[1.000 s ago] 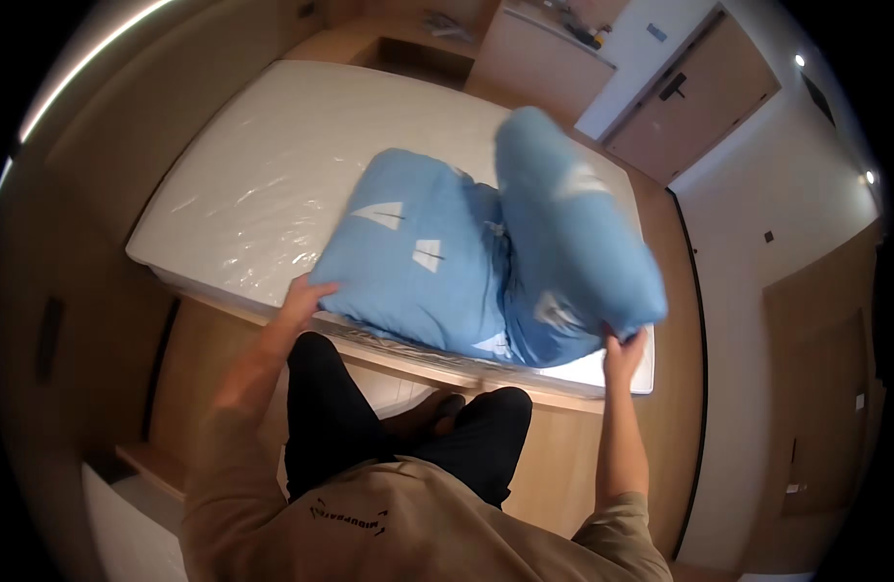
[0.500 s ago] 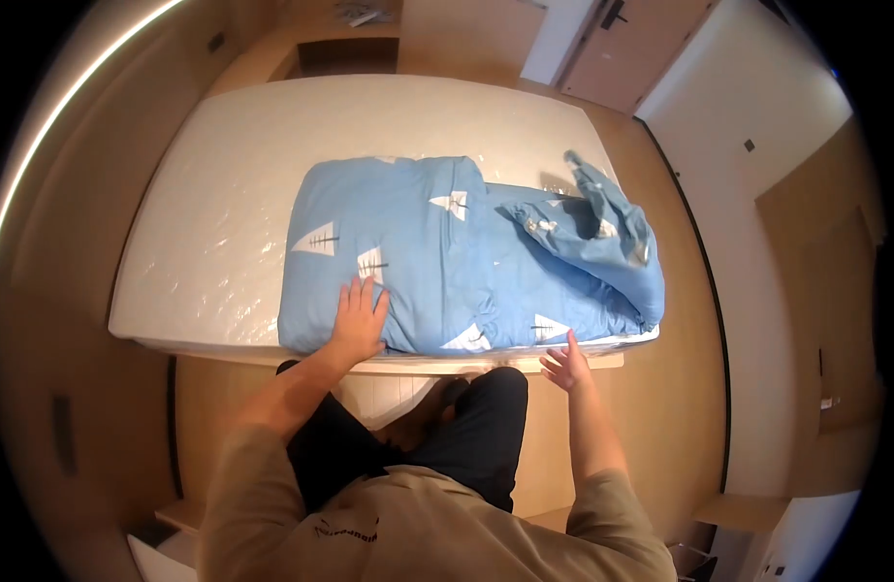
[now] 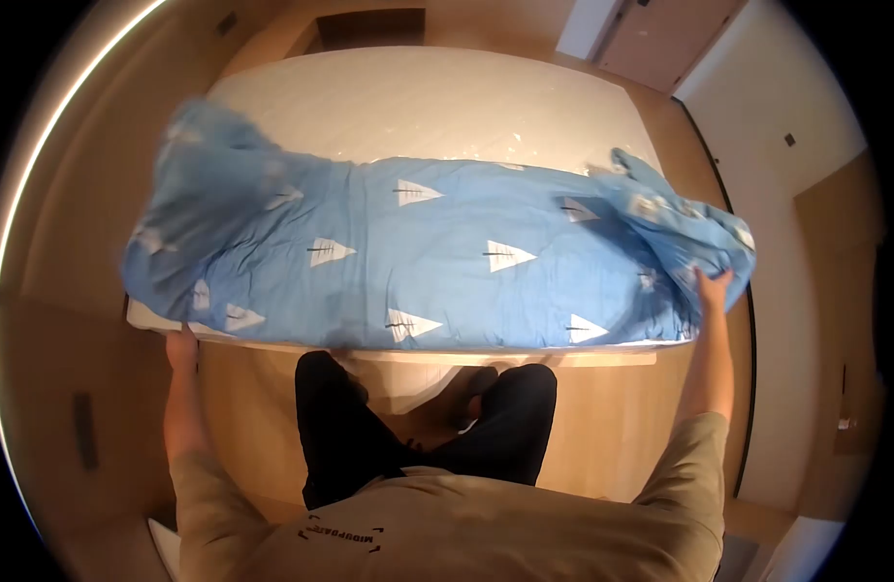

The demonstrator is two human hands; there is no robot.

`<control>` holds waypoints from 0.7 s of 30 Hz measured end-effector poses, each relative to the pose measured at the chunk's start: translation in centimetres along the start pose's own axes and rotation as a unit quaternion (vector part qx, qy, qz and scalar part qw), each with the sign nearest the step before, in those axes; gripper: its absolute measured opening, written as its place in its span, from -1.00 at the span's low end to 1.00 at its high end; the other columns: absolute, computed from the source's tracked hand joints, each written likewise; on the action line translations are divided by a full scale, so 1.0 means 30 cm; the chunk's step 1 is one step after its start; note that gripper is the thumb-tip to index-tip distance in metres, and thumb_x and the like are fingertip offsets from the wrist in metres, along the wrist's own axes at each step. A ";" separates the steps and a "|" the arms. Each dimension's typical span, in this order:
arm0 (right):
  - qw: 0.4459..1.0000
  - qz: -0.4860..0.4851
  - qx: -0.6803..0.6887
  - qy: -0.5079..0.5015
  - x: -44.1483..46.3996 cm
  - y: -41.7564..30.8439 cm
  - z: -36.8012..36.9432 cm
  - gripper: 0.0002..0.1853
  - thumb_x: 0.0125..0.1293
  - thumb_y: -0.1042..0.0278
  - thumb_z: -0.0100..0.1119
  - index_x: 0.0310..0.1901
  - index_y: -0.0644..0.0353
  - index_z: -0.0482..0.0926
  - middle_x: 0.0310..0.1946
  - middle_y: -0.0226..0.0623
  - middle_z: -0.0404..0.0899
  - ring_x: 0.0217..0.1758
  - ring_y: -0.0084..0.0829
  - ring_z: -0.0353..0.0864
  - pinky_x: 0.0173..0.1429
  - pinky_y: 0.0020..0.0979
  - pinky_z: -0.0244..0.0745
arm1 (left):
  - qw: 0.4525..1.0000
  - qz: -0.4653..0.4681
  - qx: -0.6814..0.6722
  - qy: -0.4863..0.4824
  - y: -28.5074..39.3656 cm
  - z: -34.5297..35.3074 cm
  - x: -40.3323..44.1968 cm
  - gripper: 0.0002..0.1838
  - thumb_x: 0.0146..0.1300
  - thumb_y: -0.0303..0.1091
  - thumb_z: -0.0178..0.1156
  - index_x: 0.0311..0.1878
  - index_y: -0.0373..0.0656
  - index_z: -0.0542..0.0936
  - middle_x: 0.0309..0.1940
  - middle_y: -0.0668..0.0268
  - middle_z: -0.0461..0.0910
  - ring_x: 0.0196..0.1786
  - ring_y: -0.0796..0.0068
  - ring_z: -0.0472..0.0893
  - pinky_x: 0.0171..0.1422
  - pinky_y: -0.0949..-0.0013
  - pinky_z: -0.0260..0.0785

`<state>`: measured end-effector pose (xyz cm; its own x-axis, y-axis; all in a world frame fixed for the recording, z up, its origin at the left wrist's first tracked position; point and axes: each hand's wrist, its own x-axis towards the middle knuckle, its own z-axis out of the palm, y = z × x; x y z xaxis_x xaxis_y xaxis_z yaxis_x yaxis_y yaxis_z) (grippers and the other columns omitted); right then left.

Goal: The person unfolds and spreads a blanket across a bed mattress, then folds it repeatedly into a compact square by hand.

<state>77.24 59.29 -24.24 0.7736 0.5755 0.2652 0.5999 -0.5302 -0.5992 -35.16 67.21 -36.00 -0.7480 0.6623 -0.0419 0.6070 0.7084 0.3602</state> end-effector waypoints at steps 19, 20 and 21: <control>0.768 -0.485 -0.331 -0.255 -0.261 -0.347 0.042 -0.66 -0.09 0.54 0.17 -0.18 0.13 0.58 -0.36 -0.08 0.59 -0.17 -0.07 0.57 -0.01 -0.14 0.43 | 0.871 0.401 0.252 -0.132 0.752 0.428 -0.431 -0.61 0.03 -0.49 0.17 0.01 -0.15 0.47 -0.03 0.12 0.52 0.07 0.03 0.50 0.15 0.07 0.36; 0.833 -0.419 -0.331 -0.143 -0.249 -0.266 -0.135 -0.60 -0.07 0.53 0.09 -0.10 0.12 0.63 -0.27 -0.04 0.65 -0.09 -0.06 0.61 0.13 -0.18 0.43 | 0.870 0.403 0.245 -0.142 0.763 0.430 -0.420 -0.63 0.02 -0.51 0.16 -0.03 -0.14 0.50 -0.06 0.12 0.54 0.05 0.03 0.51 0.13 0.08 0.37; 0.910 -0.365 -0.189 -0.048 -0.057 0.027 -0.295 -0.58 0.00 0.46 0.10 -0.01 0.15 0.62 -0.19 -0.03 0.66 -0.02 -0.10 0.61 0.16 -0.17 0.43 | 0.869 0.406 0.241 -0.151 0.771 0.414 -0.418 -0.66 0.01 -0.52 0.15 -0.07 -0.14 0.53 -0.08 0.11 0.56 0.02 0.03 0.53 0.12 0.08 0.38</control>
<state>78.21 52.36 -18.50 0.1293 0.9029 0.4099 0.9885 -0.1500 0.0185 -8.41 78.32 -38.73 0.0389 0.9736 -0.2248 0.9978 -0.0498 -0.0433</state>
